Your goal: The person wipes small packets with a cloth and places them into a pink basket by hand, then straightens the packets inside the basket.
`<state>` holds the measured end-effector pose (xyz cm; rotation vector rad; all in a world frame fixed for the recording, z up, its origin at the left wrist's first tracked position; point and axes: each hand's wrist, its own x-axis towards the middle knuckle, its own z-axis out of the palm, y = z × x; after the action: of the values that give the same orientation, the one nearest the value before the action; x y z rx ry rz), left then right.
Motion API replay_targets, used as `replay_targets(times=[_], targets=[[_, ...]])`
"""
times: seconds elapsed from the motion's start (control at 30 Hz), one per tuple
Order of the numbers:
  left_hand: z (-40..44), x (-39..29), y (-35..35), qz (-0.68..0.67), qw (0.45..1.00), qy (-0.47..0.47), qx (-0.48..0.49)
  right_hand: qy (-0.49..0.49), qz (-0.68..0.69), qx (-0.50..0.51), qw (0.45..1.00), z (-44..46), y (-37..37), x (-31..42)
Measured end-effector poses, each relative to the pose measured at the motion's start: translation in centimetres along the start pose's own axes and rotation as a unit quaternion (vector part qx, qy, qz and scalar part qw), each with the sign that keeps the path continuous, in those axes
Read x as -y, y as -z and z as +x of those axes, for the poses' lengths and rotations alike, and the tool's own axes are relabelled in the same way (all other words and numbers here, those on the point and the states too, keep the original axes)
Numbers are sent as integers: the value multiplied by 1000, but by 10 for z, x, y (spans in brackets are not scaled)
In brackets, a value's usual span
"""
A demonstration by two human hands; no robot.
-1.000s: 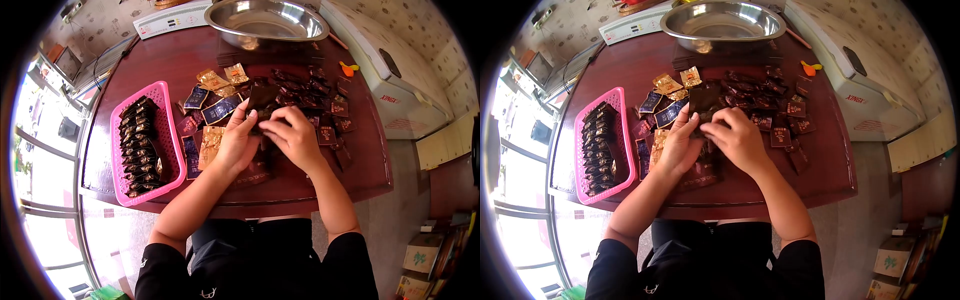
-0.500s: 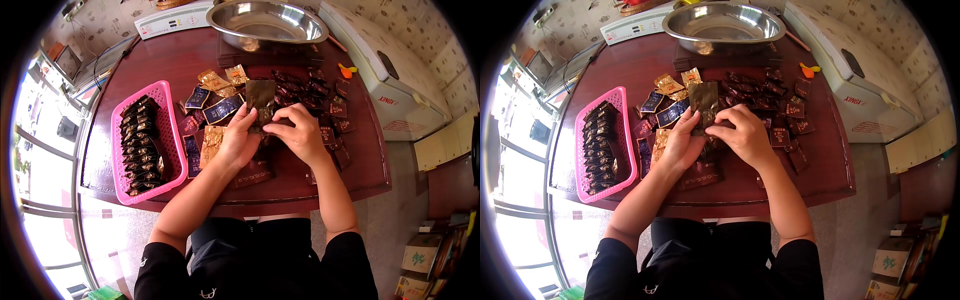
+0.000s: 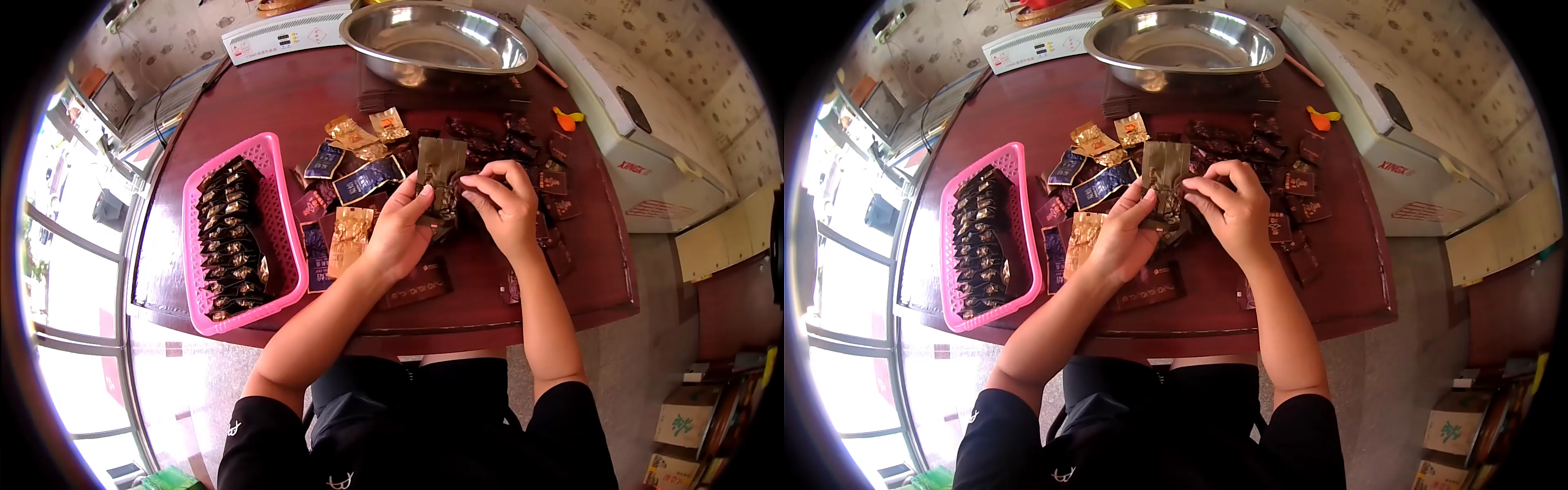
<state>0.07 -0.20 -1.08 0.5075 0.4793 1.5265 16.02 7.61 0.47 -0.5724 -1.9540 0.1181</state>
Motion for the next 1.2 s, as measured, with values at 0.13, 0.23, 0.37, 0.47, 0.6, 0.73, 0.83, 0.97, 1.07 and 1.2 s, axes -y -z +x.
replay_targets(times=[0.13,0.23,0.37,0.47,0.6,0.73,0.83,0.97,1.07,1.2], targets=[[1,0,6,43,998,-29,31,32,109,71,991,0,-2,15],[3,6,7,52,997,-7,51,1,30,17,999,1,-2,5],[-5,8,-4,55,993,67,78,-41,-31,-65,997,2,6,-15],[-8,10,-6,66,994,51,69,-109,0,-116,987,4,16,-14],[-5,6,-4,84,996,-11,34,-121,124,-55,983,2,15,-3],[-6,15,2,280,952,-104,59,23,51,32,998,-1,-7,18],[-7,12,-1,271,958,-65,66,-42,14,-25,999,-4,-9,11],[-13,12,-10,285,950,-69,105,-92,-26,-131,987,1,7,-9],[-10,9,-9,167,982,-75,51,-32,34,-129,991,4,9,9],[-4,14,6,283,949,-124,63,58,5,-1,998,-3,-11,30]])
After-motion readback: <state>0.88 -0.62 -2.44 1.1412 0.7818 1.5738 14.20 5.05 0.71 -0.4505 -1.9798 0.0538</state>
